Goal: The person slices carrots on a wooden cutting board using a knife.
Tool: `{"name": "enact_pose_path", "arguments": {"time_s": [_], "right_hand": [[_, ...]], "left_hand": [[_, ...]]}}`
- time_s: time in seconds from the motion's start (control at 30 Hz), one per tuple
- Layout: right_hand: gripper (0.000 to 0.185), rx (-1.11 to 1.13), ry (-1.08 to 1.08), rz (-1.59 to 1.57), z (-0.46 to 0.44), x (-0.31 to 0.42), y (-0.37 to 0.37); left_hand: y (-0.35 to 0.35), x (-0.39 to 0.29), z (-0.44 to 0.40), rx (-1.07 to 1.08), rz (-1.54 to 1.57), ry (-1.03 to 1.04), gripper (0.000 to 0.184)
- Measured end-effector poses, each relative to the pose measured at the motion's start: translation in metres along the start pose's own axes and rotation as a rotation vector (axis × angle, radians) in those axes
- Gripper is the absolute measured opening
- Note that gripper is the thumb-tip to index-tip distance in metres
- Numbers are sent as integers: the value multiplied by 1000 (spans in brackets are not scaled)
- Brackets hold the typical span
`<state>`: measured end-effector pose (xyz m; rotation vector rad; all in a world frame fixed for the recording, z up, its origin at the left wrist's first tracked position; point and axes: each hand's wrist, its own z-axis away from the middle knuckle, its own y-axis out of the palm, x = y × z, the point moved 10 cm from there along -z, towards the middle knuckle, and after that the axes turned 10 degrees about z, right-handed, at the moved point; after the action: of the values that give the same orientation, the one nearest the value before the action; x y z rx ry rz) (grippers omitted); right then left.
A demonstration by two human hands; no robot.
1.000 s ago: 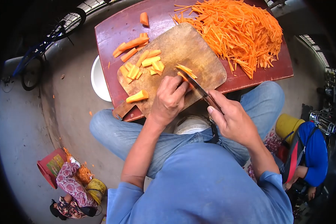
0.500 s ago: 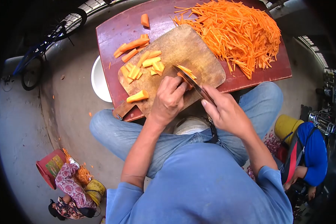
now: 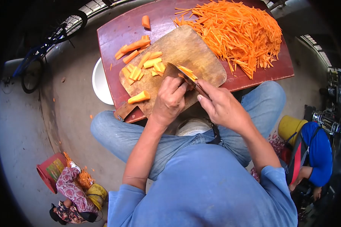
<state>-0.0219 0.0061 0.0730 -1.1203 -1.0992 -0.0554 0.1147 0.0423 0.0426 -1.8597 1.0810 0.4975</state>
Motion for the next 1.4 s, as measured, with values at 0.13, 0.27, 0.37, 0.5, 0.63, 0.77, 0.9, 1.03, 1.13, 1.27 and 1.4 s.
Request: {"name": "enact_pose_path", "arguments": {"time_s": [0.13, 0.27, 0.37, 0.5, 0.63, 0.77, 0.9, 1.03, 1.13, 1.27, 1.4], "right_hand": [[43, 28, 91, -68, 12, 6, -10], [36, 30, 107, -67, 17, 4, -6], [38, 35, 63, -70, 3, -5, 4], [35, 64, 123, -87, 6, -1, -6], [34, 25, 79, -98, 20, 3, -7], [38, -13, -2, -5, 6, 2, 4], [36, 67, 89, -41, 11, 5, -6], [35, 62, 124, -65, 22, 3, -5], [36, 16, 61, -52, 15, -3, 7], [36, 62, 74, -62, 7, -3, 4], [33, 53, 122, -122, 20, 4, -5]], "left_hand": [[0, 0, -1, 7, -4, -8, 34], [0, 1, 1, 6, -6, 2, 35], [1, 2, 3, 4, -7, 10, 35], [0, -1, 1, -17, -16, 11, 32], [1, 1, 2, -3, -24, 2, 30], [-1, -3, 0, -1, -45, 13, 31], [0, -2, 0, -11, -47, 27, 30], [0, 1, 3, 6, -50, -8, 31], [0, 0, 2, -6, -56, 2, 32], [0, -2, 2, -16, -53, 33, 28], [0, -2, 3, -10, -45, -1, 27]]}}
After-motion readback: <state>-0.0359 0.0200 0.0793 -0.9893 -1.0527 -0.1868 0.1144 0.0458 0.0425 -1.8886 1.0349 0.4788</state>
